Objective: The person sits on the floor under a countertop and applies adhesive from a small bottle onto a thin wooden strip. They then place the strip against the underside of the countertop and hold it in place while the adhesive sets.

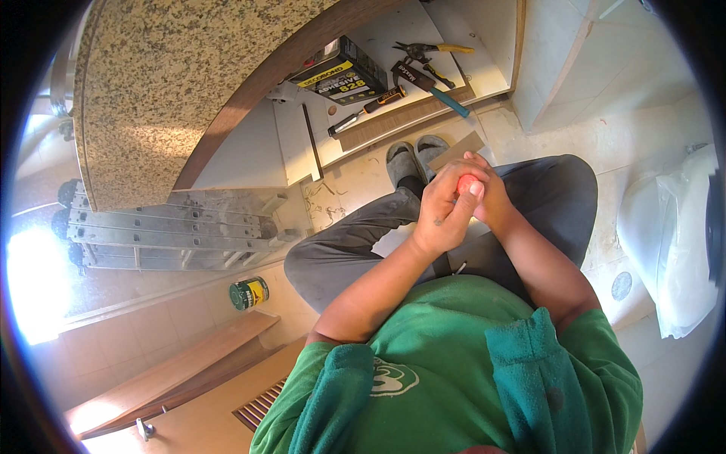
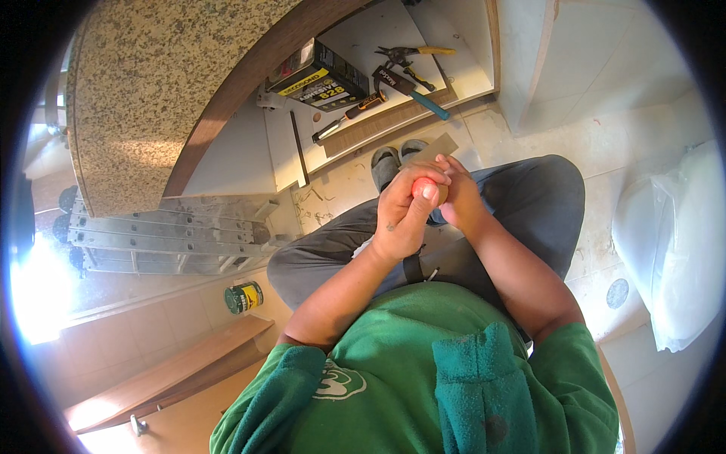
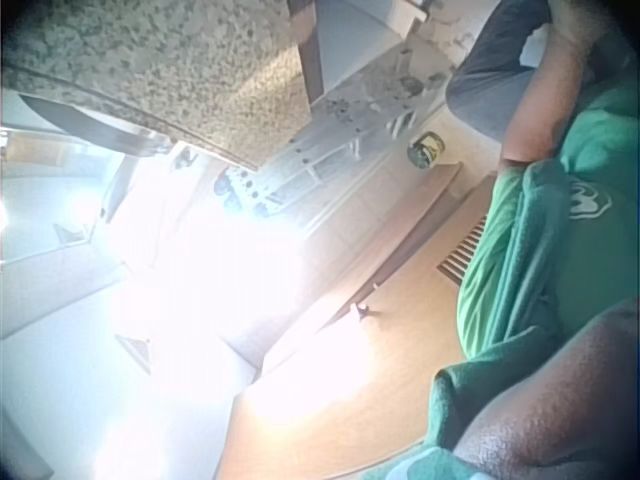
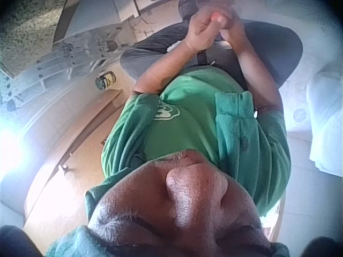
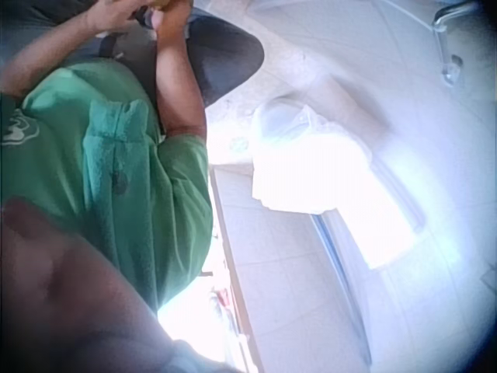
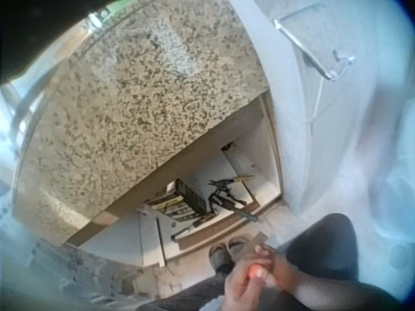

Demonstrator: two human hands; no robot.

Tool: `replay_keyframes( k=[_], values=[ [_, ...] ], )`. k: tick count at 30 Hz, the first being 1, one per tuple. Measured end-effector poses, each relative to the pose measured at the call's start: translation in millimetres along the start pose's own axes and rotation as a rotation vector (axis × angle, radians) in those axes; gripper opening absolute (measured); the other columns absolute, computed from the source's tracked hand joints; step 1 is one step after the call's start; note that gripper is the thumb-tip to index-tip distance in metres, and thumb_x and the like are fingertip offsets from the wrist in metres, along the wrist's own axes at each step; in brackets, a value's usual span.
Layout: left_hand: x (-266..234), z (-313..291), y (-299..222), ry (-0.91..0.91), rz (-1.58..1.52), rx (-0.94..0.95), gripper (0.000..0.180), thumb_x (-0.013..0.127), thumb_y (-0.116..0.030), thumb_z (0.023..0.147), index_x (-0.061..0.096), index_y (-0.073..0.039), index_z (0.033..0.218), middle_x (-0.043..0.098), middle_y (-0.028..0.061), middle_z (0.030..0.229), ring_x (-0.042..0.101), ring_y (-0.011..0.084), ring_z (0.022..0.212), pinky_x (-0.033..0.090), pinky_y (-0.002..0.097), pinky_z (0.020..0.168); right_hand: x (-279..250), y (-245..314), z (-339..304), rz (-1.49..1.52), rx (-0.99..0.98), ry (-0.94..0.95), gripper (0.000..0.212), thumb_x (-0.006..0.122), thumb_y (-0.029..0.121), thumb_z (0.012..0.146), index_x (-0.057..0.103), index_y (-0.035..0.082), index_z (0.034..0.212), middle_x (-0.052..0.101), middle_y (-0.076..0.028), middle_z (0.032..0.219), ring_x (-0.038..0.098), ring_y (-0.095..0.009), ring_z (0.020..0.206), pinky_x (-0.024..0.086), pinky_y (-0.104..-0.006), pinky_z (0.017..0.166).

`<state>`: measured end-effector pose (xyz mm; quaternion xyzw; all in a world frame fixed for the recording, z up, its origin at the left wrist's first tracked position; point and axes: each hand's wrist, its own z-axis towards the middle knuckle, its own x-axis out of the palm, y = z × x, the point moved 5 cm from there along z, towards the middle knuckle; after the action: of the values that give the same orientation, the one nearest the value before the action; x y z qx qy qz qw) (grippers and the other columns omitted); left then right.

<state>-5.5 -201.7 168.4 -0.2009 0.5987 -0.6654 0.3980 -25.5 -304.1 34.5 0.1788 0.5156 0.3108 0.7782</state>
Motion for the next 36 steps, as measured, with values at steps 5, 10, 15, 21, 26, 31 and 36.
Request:
replay_keyframes(
  k=[5,10,15,21,26,31,36],
  values=[
    [2,-3,7,-0.031,-0.109,-0.074,0.020,0.052,-0.014,0.107,0.063,0.001,0.115,0.066,0.0107,0.118,0.058,0.0204,0.116,0.044,0.0338,0.104,7,-4,0,0.085,0.104,0.063,0.035,0.061,0.023,0.099,0.061,0.004,0.128,0.064,-0.014,0.132,0.056,-0.030,0.130,0.041,-0.0397,0.117],
    [6,-3,13,-0.056,-0.247,-0.131,0.022,0.052,-0.015,0.109,0.064,0.002,0.113,0.067,0.0102,0.115,0.058,0.0203,0.115,0.044,0.0335,0.105,58,-41,-18,1.653,0.602,-0.187,0.032,0.050,0.027,0.109,0.056,0.005,0.132,0.064,-0.009,0.121,0.059,-0.021,0.122,0.045,-0.0336,0.110],
    [4,1,25,-0.136,-0.320,-0.196,0.027,0.055,-0.021,0.109,0.068,0.002,0.103,0.069,0.0064,0.103,0.060,0.0142,0.097,0.048,0.0292,0.089,54,-43,-21,1.370,0.457,-0.139,0.027,0.048,0.016,0.103,0.062,0.005,0.123,0.066,-0.007,0.119,0.064,-0.019,0.113,0.048,-0.0339,0.105],
    [-2,7,29,-0.143,-0.374,-0.289,0.045,0.050,-0.034,0.112,0.072,0.001,0.096,0.071,0.0044,0.097,0.061,0.0120,0.095,0.050,0.0280,0.086,56,-45,-17,1.470,0.523,-0.105,0.028,0.053,0.020,0.103,0.061,0.010,0.127,0.067,-0.007,0.120,0.062,-0.025,0.115,0.049,-0.0384,0.103],
    [1,11,21,-0.073,-0.334,-0.175,0.057,0.038,-0.043,0.113,0.072,0.003,0.104,0.072,0.0109,0.108,0.061,0.0223,0.112,0.045,0.0362,0.104,48,-40,-13,1.105,0.387,-0.214,0.032,0.060,0.021,0.097,0.063,0.012,0.127,0.068,-0.007,0.125,0.061,-0.030,0.119,0.047,-0.0422,0.108],
    [-2,11,16,0.072,-0.313,0.012,0.045,0.046,-0.035,0.109,0.067,0.003,0.124,0.067,0.0160,0.127,0.047,0.0325,0.141,0.033,0.0451,0.119,31,-33,-5,0.911,0.404,-0.141,0.032,0.067,0.017,0.090,0.066,0.012,0.121,0.069,-0.010,0.121,0.063,-0.032,0.117,0.051,-0.0411,0.101],
    [-2,8,8,0.127,-0.087,0.061,0.040,0.056,-0.025,0.104,0.058,0.001,0.135,0.063,0.0140,0.135,0.044,0.0330,0.144,0.032,0.0450,0.119,6,-13,-1,0.564,0.270,-0.194,0.029,0.069,0.012,0.087,0.067,0.011,0.116,0.070,-0.011,0.120,0.063,-0.034,0.115,0.050,-0.0417,0.101]
  ],
)
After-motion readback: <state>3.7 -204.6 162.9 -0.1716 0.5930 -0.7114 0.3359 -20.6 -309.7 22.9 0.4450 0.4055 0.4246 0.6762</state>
